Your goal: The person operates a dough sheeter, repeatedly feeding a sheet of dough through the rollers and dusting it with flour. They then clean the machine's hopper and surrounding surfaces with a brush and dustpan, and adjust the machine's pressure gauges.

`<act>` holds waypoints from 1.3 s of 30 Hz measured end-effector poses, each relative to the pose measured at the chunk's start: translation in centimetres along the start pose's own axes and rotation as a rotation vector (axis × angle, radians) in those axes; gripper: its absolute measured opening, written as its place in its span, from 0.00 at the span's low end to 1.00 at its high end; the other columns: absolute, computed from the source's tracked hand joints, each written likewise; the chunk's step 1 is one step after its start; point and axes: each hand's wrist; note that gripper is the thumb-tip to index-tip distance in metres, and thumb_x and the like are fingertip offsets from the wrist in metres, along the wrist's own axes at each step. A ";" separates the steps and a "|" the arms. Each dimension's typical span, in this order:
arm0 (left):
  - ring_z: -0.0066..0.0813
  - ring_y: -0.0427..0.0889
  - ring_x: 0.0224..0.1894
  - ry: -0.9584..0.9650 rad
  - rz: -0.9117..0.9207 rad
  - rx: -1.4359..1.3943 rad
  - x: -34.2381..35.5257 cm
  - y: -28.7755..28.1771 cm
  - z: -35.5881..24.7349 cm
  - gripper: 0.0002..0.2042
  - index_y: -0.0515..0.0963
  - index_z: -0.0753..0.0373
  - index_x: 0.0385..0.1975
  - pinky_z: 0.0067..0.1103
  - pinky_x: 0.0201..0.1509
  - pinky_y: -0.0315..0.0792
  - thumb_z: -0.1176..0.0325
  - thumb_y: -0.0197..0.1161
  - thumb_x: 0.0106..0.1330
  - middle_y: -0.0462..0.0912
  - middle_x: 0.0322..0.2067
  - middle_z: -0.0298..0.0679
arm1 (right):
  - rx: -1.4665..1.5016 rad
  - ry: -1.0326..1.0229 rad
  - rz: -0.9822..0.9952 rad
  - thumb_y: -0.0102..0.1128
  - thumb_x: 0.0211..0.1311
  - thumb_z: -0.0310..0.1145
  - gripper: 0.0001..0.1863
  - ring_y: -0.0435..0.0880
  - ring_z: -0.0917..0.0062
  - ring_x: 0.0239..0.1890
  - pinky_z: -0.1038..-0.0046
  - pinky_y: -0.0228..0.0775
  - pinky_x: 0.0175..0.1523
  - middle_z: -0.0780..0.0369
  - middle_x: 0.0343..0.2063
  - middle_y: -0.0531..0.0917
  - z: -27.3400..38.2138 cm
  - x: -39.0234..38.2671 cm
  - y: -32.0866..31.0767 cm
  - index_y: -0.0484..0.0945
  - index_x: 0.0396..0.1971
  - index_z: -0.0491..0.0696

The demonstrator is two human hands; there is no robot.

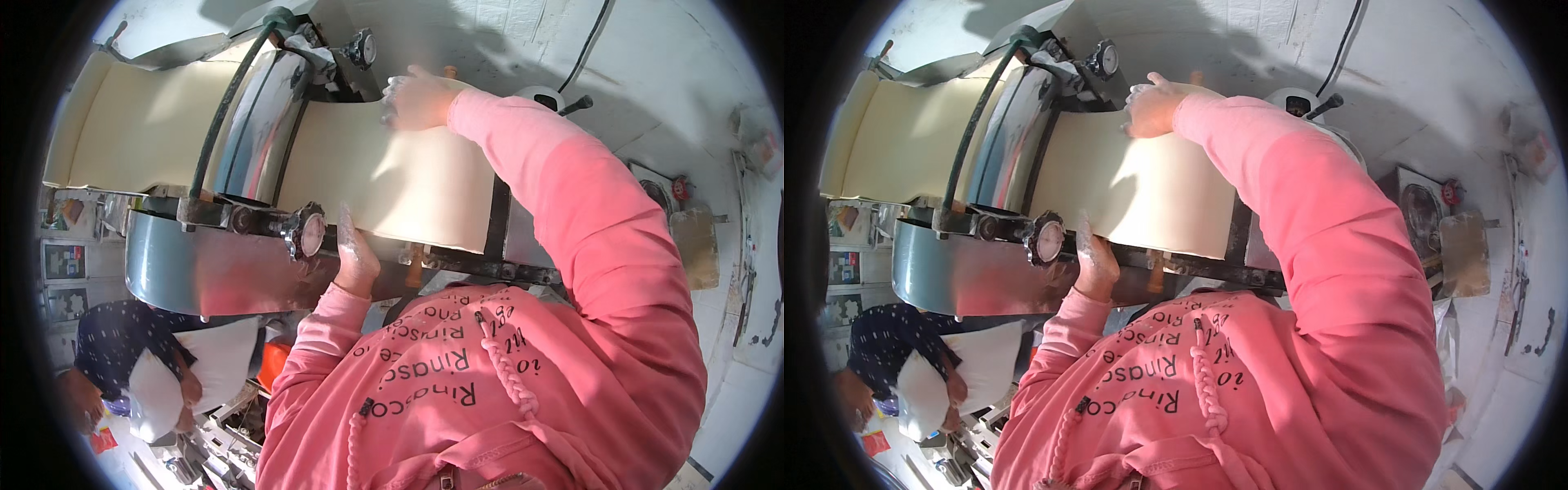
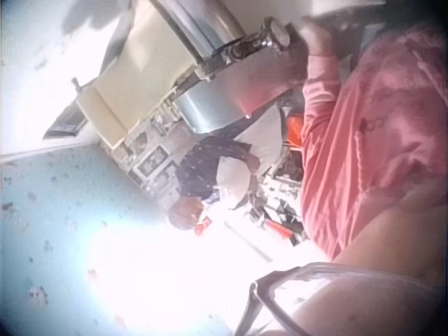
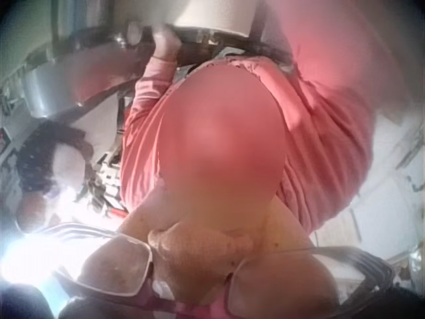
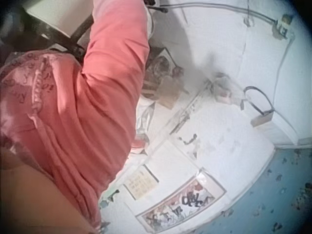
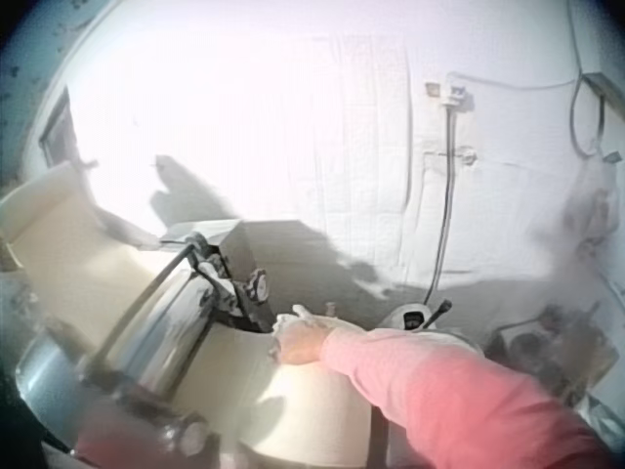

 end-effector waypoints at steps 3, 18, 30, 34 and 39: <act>0.31 0.67 0.57 -0.022 -0.019 -0.075 0.8 -1.3 0.1 0.24 0.66 0.61 0.56 0.27 0.62 0.57 0.50 0.46 0.68 0.69 0.55 0.39 | -0.009 -0.052 0.144 0.45 0.59 0.51 0.23 0.73 0.69 0.52 0.62 0.54 0.60 0.57 0.42 0.78 3.9 -1.3 -0.6 0.79 0.43 0.50; 0.31 0.77 0.45 -0.288 0.018 -0.229 3.4 -4.3 4.5 0.16 0.75 0.59 0.44 0.28 0.50 0.69 0.57 0.50 0.64 0.80 0.42 0.35 | 0.167 0.466 0.083 0.47 0.60 0.34 0.17 0.79 0.57 0.39 0.58 0.69 0.43 0.52 0.34 0.80 -7.4 -20.5 1.5 0.69 0.48 0.46; 0.30 0.75 0.48 -0.261 0.061 -0.308 2.3 -3.3 4.1 0.16 0.74 0.60 0.45 0.27 0.53 0.67 0.57 0.48 0.65 0.79 0.44 0.34 | 0.276 0.445 0.054 0.48 0.56 0.27 0.08 0.80 0.55 0.34 0.59 0.70 0.37 0.50 0.29 0.80 -8.1 -19.8 3.2 0.76 0.32 0.42; 0.31 0.76 0.47 -0.339 0.181 -0.447 3.3 -3.3 5.7 0.17 0.74 0.62 0.45 0.27 0.52 0.68 0.58 0.46 0.66 0.79 0.43 0.36 | 0.653 0.202 -0.435 0.50 0.55 0.26 0.06 0.78 0.55 0.31 0.61 0.68 0.35 0.48 0.26 0.77 -3.7 -16.4 1.1 0.74 0.30 0.43; 0.32 0.77 0.45 -0.289 0.071 -0.343 3.6 -3.6 5.6 0.17 0.75 0.63 0.44 0.27 0.52 0.69 0.59 0.46 0.66 0.79 0.42 0.38 | 0.412 -0.131 -0.604 0.57 0.52 0.36 0.21 0.71 0.55 0.49 0.56 0.56 0.59 0.49 0.47 0.73 5.9 -11.9 1.5 0.73 0.46 0.43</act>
Point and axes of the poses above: each hand's wrist, its own x-axis towards the middle knuckle, its own y-axis out of the palm, z = x × y
